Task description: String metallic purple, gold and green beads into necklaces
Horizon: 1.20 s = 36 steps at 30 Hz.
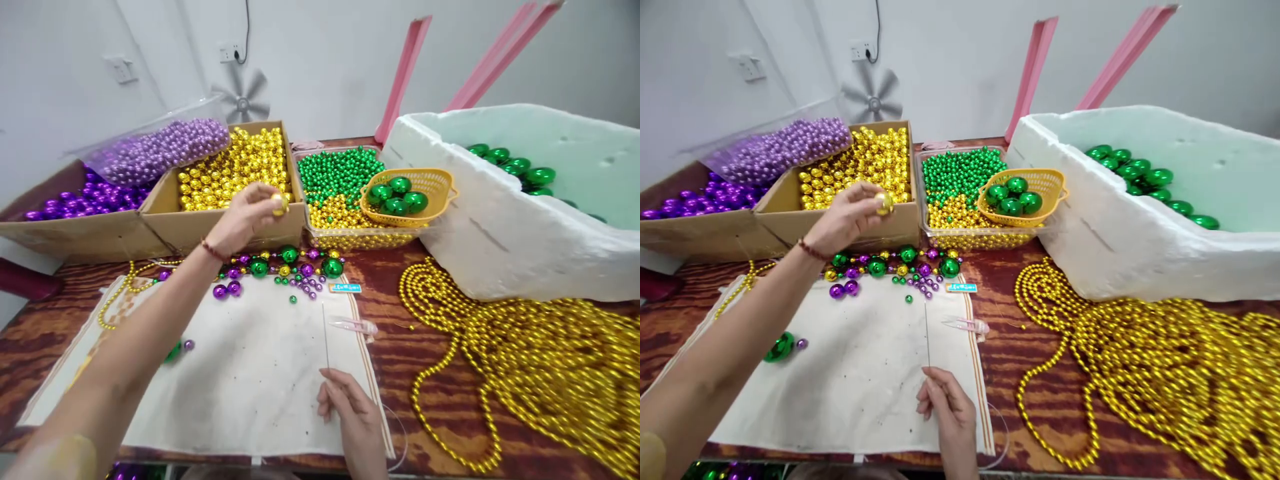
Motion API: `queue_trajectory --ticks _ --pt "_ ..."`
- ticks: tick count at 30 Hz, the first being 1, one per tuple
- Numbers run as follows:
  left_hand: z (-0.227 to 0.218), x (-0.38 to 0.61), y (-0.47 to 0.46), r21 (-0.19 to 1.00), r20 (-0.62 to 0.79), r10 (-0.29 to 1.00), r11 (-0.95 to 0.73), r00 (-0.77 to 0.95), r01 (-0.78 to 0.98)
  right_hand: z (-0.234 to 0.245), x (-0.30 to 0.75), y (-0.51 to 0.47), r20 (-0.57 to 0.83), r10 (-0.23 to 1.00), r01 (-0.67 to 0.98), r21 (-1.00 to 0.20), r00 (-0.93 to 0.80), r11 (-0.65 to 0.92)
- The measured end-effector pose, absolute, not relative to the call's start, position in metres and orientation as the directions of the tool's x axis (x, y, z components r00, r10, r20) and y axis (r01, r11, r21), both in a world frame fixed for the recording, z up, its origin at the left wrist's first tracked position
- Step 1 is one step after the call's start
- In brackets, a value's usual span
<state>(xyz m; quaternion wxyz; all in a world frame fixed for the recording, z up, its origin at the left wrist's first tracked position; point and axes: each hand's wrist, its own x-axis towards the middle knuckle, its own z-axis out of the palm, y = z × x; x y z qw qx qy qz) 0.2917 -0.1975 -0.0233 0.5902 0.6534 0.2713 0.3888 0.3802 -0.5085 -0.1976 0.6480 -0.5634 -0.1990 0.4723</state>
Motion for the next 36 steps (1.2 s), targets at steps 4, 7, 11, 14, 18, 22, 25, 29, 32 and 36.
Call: queue_trajectory --ticks 4,7,11,14,18,22,25,29,32,36 --pt "-0.059 0.257 -0.27 0.892 -0.068 0.739 0.346 0.67 -0.292 -0.18 0.37 -0.506 -0.146 0.873 -0.267 -0.964 0.465 -0.019" --pt "-0.088 0.239 -0.298 0.801 -0.152 0.743 0.479 0.652 -0.36 -0.171 0.36 -0.506 -0.065 0.896 -0.145 -0.989 0.438 -0.001" --pt "-0.112 0.227 -0.313 0.76 -0.216 0.79 0.505 0.574 -0.409 -0.166 0.351 -0.51 -0.08 0.909 -0.068 -0.996 0.41 -0.057" --pt "-0.124 0.225 -0.32 0.82 -0.197 0.852 0.415 0.485 -0.396 -0.167 0.347 -0.512 -0.107 0.907 -0.053 -0.994 0.406 -0.094" --pt "-0.139 0.222 -0.329 0.972 0.043 0.931 0.045 0.363 -0.23 -0.173 0.343 -0.51 -0.152 0.88 -0.118 -0.987 0.45 -0.11" --pt "-0.151 0.219 -0.339 0.978 0.21 0.894 -0.189 0.397 -0.092 -0.176 0.341 -0.501 -0.176 0.873 -0.193 -0.976 0.456 -0.096" --pt "-0.155 0.22 -0.343 0.983 0.177 0.911 -0.183 0.374 -0.019 -0.176 0.34 -0.495 -0.177 0.879 -0.212 -0.973 0.443 -0.089" --pt "-0.154 0.224 -0.348 0.955 -0.157 0.927 0.23 0.341 -0.186 -0.18 0.336 -0.497 -0.194 0.877 -0.226 -0.969 0.439 -0.101" --pt "-0.152 0.227 -0.35 0.794 -0.347 0.855 0.486 0.385 -0.365 -0.185 0.333 -0.505 -0.206 0.881 -0.224 -0.968 0.426 -0.118" --pt "-0.149 0.227 -0.351 0.685 -0.408 0.794 0.592 0.45 -0.424 -0.189 0.33 -0.518 -0.201 0.891 -0.186 -0.973 0.406 -0.135"
